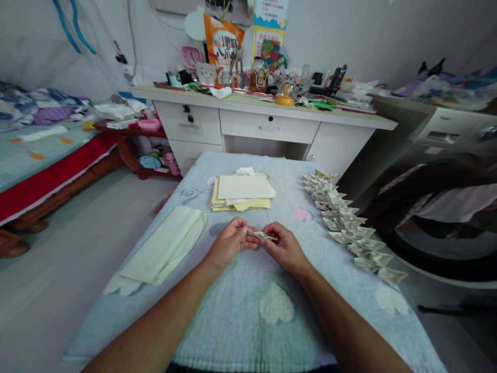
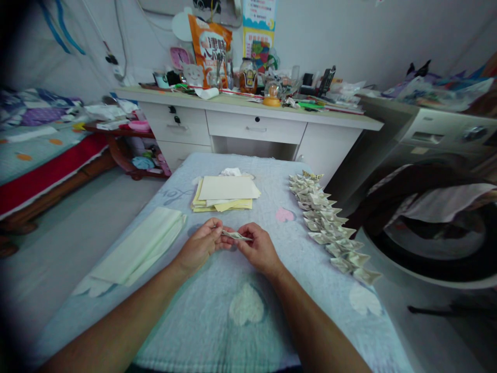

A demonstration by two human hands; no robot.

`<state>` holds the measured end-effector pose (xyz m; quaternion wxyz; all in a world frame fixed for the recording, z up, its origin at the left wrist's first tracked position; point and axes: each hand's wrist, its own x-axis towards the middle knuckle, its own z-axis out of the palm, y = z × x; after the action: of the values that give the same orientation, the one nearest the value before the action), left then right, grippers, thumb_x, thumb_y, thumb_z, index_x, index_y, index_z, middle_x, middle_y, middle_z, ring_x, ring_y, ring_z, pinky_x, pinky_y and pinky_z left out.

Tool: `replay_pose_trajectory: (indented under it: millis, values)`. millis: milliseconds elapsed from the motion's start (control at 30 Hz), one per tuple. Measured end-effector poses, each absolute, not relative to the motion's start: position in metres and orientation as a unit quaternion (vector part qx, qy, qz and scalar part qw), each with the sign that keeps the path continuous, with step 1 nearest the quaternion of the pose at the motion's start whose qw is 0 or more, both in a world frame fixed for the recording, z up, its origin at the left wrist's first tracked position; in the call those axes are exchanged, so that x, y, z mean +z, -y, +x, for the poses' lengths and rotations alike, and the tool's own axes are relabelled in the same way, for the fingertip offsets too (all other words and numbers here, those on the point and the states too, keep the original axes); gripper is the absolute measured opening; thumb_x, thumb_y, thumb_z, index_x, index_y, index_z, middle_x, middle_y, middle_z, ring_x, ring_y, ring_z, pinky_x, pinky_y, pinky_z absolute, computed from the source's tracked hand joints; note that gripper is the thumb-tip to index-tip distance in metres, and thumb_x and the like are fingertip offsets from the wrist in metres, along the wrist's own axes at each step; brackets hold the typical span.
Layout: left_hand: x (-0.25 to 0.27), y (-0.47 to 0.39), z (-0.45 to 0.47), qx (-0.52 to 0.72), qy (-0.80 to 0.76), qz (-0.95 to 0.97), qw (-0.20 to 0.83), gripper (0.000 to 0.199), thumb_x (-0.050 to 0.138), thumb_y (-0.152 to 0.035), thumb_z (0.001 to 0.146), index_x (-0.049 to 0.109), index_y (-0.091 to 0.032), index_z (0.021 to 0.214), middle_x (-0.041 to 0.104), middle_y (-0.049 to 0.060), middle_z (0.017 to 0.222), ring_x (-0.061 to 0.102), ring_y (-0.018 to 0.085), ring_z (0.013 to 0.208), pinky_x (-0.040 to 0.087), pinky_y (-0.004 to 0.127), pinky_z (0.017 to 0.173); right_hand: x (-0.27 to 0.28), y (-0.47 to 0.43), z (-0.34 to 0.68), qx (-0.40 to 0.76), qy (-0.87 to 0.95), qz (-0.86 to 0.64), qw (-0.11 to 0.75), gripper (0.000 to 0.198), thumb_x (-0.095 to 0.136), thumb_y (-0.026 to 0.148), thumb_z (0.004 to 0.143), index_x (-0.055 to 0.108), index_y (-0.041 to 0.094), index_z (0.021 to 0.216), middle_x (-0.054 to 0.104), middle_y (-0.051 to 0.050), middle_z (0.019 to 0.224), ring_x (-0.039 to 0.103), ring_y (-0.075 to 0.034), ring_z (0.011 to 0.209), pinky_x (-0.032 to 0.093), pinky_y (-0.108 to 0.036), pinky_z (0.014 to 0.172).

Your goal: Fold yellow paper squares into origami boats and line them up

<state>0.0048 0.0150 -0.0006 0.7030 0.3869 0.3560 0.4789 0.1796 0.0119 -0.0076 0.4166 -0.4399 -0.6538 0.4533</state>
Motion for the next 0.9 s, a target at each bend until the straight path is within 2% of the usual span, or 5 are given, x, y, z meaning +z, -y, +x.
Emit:
replay_pose_trajectory:
  millis: [200,333,500,600,900]
  values:
    - [-0.002,-0.015,0.003,0.481,-0.375,0.426,0.668,0.03,0.063,-0.039,0.082,0.045,-0.02,0.097,0.067,0.002,0.09,0.064,0.011,0.063,0.048,0.022,0.056,-0.009,-0.013,0.183,0.399,0.686,-0.457,0.403,0.017,0.059,0.035,0.086,0.061,0.019,0.082,0.059,-0.001,0.075,0.053,-0.013,0.069,0.04,-0.024,0.062]
    - [-0.005,-0.015,0.003,0.475,-0.376,0.462,0.648,0.048,0.072,-0.033,0.073,0.046,-0.021,0.112,0.064,0.002,0.093,0.059,0.009,0.06,0.044,0.021,0.053,-0.009,-0.014,0.185,0.382,0.691,-0.459,0.408,0.016,0.058,0.033,0.086,0.06,0.019,0.079,0.056,0.0,0.07,0.05,-0.013,0.066,0.038,-0.023,0.06]
    - [-0.014,-0.016,0.003,0.403,-0.453,0.561,0.563,0.028,0.072,-0.035,0.072,0.063,-0.014,0.087,0.05,-0.006,0.054,0.044,0.007,0.048,0.031,0.019,0.047,-0.007,-0.012,0.182,0.393,0.7,-0.444,0.399,0.018,0.058,0.033,0.086,0.06,0.018,0.076,0.055,0.001,0.071,0.05,-0.012,0.067,0.038,-0.023,0.063]
    - [-0.016,-0.017,0.002,0.397,-0.479,0.583,0.523,0.025,0.07,-0.037,0.073,0.066,-0.014,0.081,0.049,-0.005,0.051,0.041,0.008,0.046,0.027,0.02,0.046,-0.006,-0.01,0.18,0.41,0.699,-0.433,0.396,0.021,0.058,0.036,0.087,0.06,0.018,0.077,0.055,0.001,0.07,0.05,-0.012,0.066,0.038,-0.023,0.062]
    - [-0.01,-0.015,-0.001,0.41,-0.489,0.601,0.481,0.021,0.072,-0.035,0.071,0.069,-0.015,0.075,0.055,-0.003,0.052,0.044,0.009,0.047,0.028,0.02,0.046,-0.004,-0.01,0.181,0.43,0.716,-0.428,0.346,0.029,0.054,0.043,0.089,0.061,0.018,0.076,0.051,0.002,0.064,0.045,-0.011,0.062,0.035,-0.022,0.057]
